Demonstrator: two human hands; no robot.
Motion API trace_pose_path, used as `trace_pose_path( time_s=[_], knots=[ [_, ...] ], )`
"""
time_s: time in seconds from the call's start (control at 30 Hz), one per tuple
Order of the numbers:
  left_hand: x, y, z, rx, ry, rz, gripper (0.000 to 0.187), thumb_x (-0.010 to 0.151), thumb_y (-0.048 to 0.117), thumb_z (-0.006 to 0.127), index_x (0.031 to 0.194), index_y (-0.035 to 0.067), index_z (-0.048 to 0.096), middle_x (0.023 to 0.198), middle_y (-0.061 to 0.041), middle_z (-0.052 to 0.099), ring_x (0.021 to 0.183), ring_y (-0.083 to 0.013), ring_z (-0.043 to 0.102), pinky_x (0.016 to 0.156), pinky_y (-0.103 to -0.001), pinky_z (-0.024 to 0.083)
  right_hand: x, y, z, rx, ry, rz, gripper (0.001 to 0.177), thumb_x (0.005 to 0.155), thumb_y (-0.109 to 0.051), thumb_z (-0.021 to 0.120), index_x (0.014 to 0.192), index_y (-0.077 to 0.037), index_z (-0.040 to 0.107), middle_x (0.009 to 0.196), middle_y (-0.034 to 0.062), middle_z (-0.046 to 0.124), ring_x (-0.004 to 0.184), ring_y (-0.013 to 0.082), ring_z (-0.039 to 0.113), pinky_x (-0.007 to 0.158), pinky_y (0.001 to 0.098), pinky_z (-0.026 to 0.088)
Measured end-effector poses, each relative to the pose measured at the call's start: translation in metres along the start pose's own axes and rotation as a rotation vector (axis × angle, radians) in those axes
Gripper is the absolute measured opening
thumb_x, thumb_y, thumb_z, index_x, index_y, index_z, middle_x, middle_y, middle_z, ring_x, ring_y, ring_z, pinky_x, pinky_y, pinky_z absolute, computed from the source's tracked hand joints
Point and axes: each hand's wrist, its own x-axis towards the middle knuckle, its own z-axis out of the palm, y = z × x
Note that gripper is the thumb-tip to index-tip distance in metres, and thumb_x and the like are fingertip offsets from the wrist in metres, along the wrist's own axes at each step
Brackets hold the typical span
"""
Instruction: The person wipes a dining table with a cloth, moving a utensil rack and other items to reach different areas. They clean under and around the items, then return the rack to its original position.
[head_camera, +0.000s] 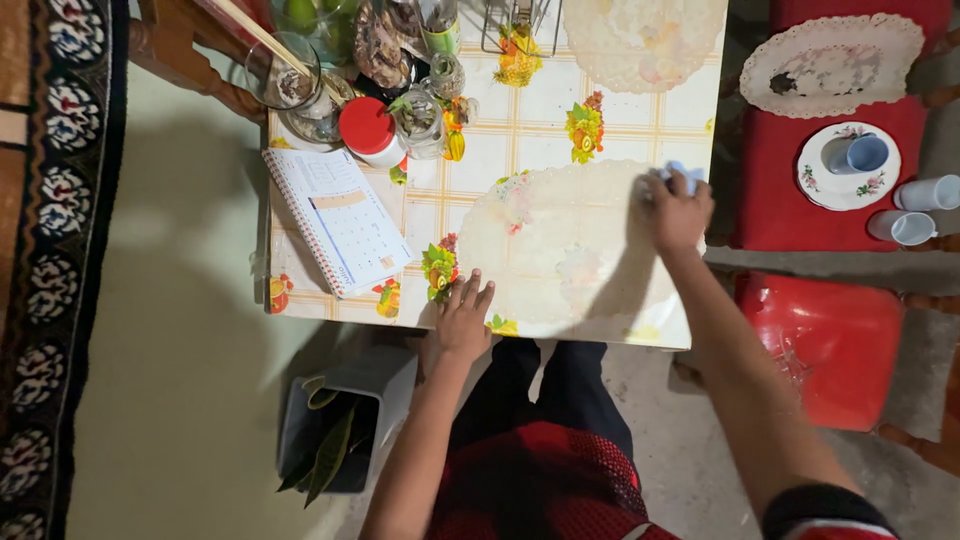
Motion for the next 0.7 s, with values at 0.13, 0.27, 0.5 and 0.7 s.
trace_pose_path(
  time_s=[0.13, 0.27, 0.5, 0.7],
  knots=[
    [-0.002, 0.001, -0.002, -0.015, 0.062, 0.018, 0.085, 0.081, 0.026, 0.073, 0.157, 0.032, 0.037, 0.168, 0.002, 0.019, 0.152, -0.0279, 0.023, 0.119, -0.053, 0.03, -0.04, 0.025, 0.007, -0.123, -0.05, -0.02, 0.04, 0.09, -0.022, 0.07, 0.13, -0.026, 0.073, 0.145, 0.0075, 0.063, 0.123, 0.0484, 0.052, 0.099, 0.0571, 0.044],
    [0.0, -0.002, -0.016, -0.084, 0.052, 0.017, 0.079, 0.079, 0.021, 0.072, 0.152, 0.029, 0.044, 0.166, 0.001, 0.025, 0.149, -0.0279, 0.027, 0.114, -0.053, 0.035, -0.065, -0.015, -0.038, 0.042, -0.089, -0.035, 0.039, 0.081, -0.008, 0.072, 0.118, -0.02, 0.077, 0.114, 0.008, 0.074, 0.097, 0.0386, 0.066, 0.086, 0.0469, 0.054],
    [0.001, 0.018, -0.018, -0.682, 0.407, 0.277, 0.045, 0.089, 0.031, 0.076, 0.131, 0.017, 0.071, 0.141, -0.008, 0.067, 0.137, -0.0306, 0.058, 0.117, -0.043, 0.047, -0.099, -0.072, -0.138, 0.547, -0.104, 0.229, 0.025, 0.09, -0.016, 0.077, 0.112, -0.006, 0.075, 0.096, 0.0154, 0.073, 0.079, 0.0315, 0.07, 0.072, 0.0386, 0.055],
    [-0.056, 0.11, -0.152, -0.74, 0.602, 0.568, 0.08, 0.075, 0.032, 0.084, 0.141, -0.002, 0.055, 0.138, -0.023, 0.057, 0.126, -0.0423, 0.052, 0.105, -0.052, 0.039, -0.101, -0.113, -0.242, 0.784, -0.183, 0.3, 0.018, 0.094, -0.017, 0.072, 0.105, -0.002, 0.074, 0.086, 0.0121, 0.076, 0.078, 0.0167, 0.073, 0.069, 0.0313, 0.055]
  ],
)
